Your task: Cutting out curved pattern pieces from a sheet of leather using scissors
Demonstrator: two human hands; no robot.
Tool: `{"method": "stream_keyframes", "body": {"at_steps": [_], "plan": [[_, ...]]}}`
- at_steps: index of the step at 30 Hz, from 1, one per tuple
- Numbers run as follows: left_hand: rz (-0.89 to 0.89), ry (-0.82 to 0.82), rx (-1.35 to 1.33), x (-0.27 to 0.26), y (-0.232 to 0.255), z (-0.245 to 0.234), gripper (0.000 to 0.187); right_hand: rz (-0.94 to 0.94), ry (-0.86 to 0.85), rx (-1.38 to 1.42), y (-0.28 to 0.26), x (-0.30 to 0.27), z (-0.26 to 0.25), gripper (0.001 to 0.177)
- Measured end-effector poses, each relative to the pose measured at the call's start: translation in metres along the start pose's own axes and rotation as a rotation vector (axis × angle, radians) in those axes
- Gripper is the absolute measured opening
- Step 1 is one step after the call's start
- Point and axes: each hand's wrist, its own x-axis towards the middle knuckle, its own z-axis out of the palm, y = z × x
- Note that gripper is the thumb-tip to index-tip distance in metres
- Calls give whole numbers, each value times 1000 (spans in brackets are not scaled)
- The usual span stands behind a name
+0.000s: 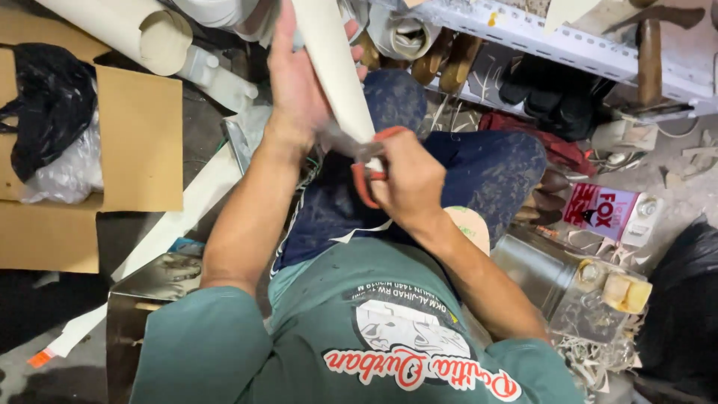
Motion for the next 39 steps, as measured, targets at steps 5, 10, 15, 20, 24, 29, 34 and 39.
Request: {"method": "stream_keyframes", "body": {"at_steps": [5, 10, 15, 20, 24, 29, 34, 39], "plan": [[238, -284, -21, 0, -50, -30, 53, 678, 46, 390, -14, -15, -40, 24], [89, -206, 408, -50, -113, -51, 40, 940, 229, 1106, 3, -34, -39, 48], [0, -153, 649, -67, -119, -49, 35, 1146, 245, 1156, 21, -75, -43, 20], [7, -106, 701, -68, -120, -53, 37, 945, -4, 1208, 31, -90, -56, 15], [22, -70, 738, -76, -115, -41, 37, 910, -52, 1043, 21, -76, -64, 11], [23, -120, 649, -78, -116, -39, 41, 965, -39, 948, 18, -71, -65, 21], [51, -124, 638, -83, -115, -37, 40, 981, -82, 896, 18, -70, -69, 24], [104, -168, 600, -83, -119, -39, 40, 998, -183, 762, 17, -66, -75, 23]]}}
